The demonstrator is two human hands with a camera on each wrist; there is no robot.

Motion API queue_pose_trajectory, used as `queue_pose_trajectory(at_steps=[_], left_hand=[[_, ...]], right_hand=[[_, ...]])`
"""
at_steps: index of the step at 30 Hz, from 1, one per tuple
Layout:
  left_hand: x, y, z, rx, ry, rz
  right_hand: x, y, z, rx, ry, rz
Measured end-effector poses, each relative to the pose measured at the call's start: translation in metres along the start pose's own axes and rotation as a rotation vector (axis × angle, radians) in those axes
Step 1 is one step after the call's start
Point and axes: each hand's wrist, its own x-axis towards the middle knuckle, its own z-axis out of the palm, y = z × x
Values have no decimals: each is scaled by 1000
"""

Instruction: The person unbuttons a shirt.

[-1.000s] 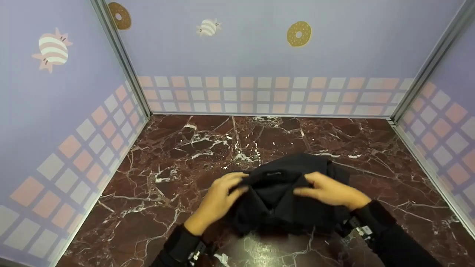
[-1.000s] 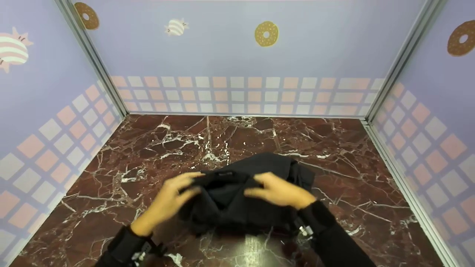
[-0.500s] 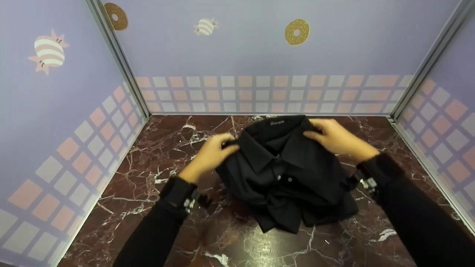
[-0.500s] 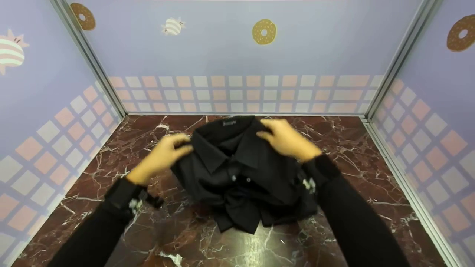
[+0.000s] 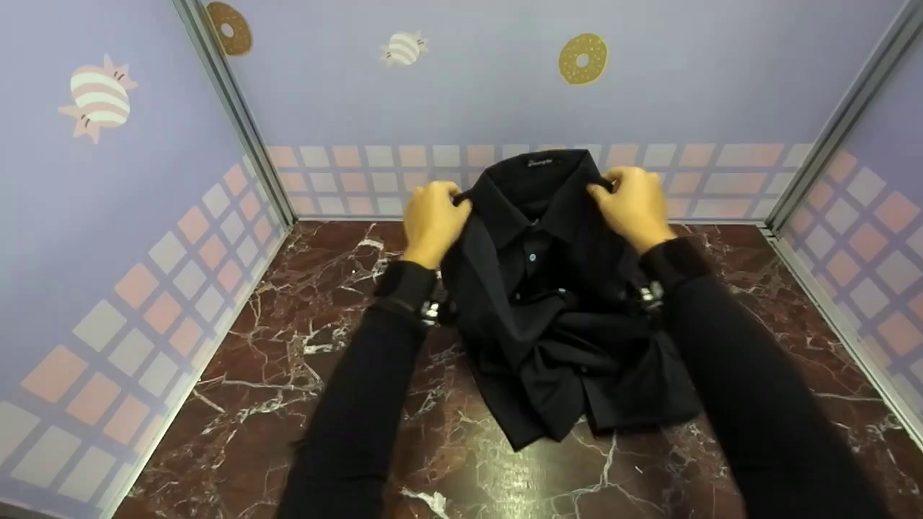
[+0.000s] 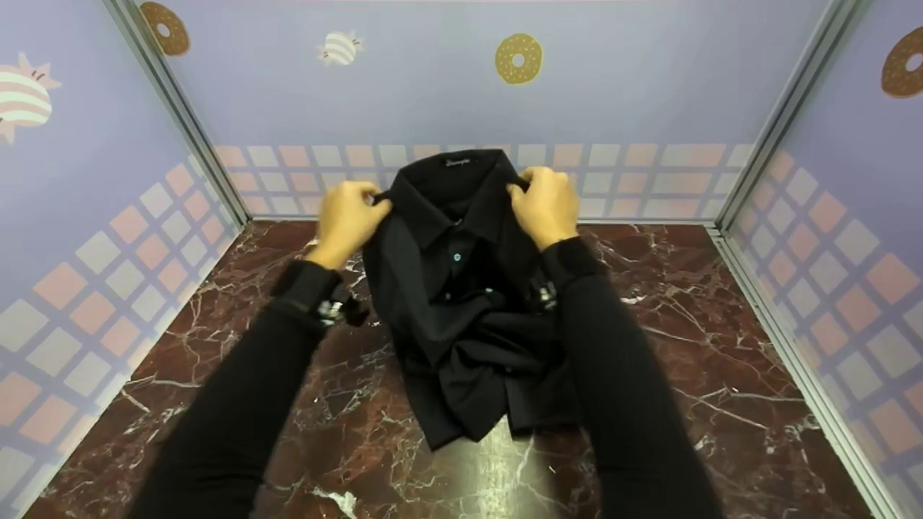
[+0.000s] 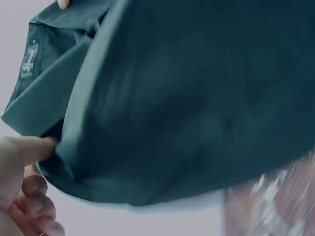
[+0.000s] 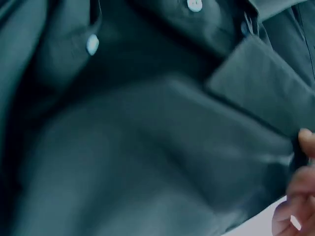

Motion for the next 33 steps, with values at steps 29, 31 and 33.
queue_pose_trajectory(at_steps=[29, 31, 33], left_hand=[[-126, -41, 45, -81, -665, 176], [-145, -44, 49, -8, -733, 200], [-155, -46, 56, 60, -776, 207]], right_hand=[[-134, 26, 28, -231, -649, -139], [-154, 26, 36, -268, -727, -75], [-164, 30, 49, -278, -825, -20]])
